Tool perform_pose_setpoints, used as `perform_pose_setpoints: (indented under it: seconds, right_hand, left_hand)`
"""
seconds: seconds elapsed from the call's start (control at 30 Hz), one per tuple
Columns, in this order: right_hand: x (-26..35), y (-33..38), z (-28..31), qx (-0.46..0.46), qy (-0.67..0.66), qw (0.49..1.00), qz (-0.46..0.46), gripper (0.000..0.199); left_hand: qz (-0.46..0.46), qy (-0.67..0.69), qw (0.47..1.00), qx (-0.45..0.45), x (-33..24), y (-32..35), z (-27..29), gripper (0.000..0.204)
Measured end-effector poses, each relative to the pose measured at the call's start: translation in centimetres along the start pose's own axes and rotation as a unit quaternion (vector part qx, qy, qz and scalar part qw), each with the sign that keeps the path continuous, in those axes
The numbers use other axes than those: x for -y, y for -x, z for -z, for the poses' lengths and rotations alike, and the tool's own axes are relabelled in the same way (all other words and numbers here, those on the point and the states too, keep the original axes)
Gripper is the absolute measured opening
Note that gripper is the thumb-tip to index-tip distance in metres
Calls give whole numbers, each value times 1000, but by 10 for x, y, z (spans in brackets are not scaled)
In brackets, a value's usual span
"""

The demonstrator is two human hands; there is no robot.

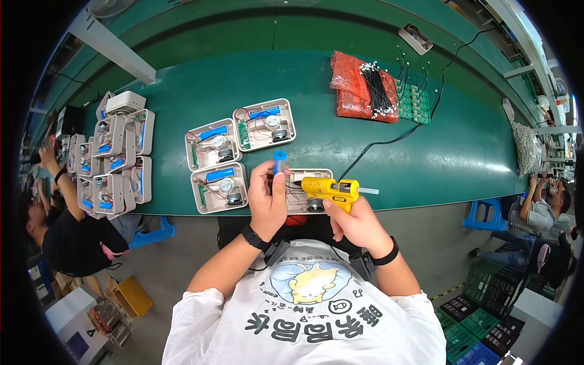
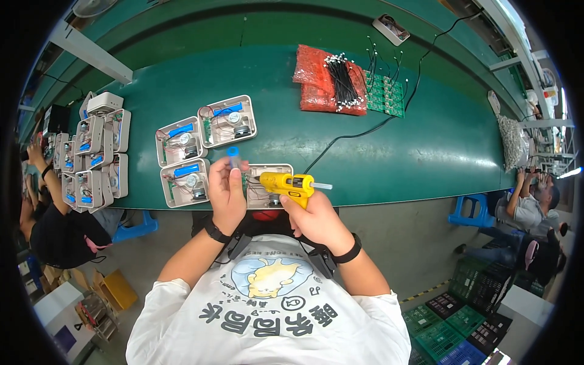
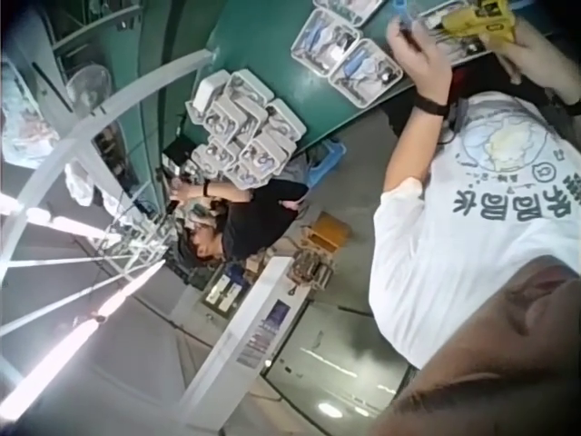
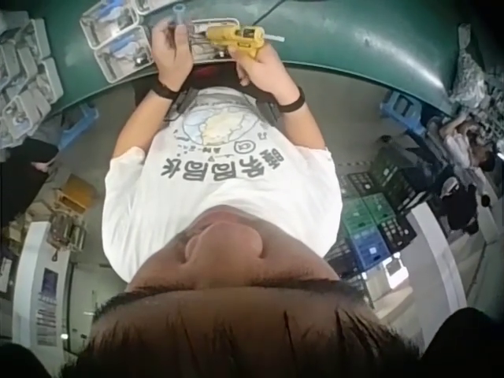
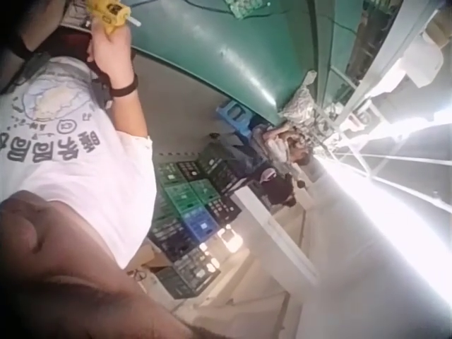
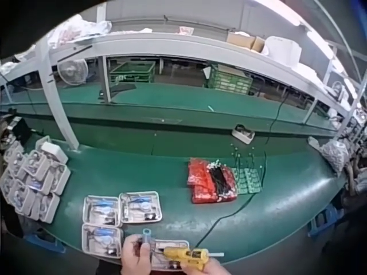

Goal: The person picks up a battery and places it into a plastic housing, then applies adhesive using a glue gun. They repeat this process for several housings, pausing once to insert a new glue stick into the glue gun.

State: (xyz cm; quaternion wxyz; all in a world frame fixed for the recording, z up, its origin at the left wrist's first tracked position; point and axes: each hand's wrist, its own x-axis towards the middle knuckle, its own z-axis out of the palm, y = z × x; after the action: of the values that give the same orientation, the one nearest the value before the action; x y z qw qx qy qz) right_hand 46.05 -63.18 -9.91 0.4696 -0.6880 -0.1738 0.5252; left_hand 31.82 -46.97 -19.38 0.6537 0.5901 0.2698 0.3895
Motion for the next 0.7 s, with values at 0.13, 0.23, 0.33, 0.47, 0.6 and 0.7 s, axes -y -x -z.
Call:
perform_pose_setpoints:
  seconds: [0.13,0.23,0.33,0.47,0.6,0.7]
  right_hand:
    - [-8,15,17,-28,-59,998,10,30]
    - [-16,21,24,-59,-69,996,27,31]
    - [-26,21,22,-82,-18,996,22,29]
    - [-30,19,20,-92,-15,995,18,26]
    - [-24,20,22,-86,-12,996,31,23]
    - [-28,24,30,-67,-5,998,22,25]
  left_hand:
    - [-129,-216,965,75,-26,-13,6,26]
    - [-190,-279,933,121,-29,-20,4,30]
    - [-165,-294,933,126,-33,-22,3,28]
    - [-119,-284,943,128,-27,-18,6,21]
    - [-121,-286,943,118,-23,-17,4,17]
    - [-133,-297,937,126,-24,-17,4,18]
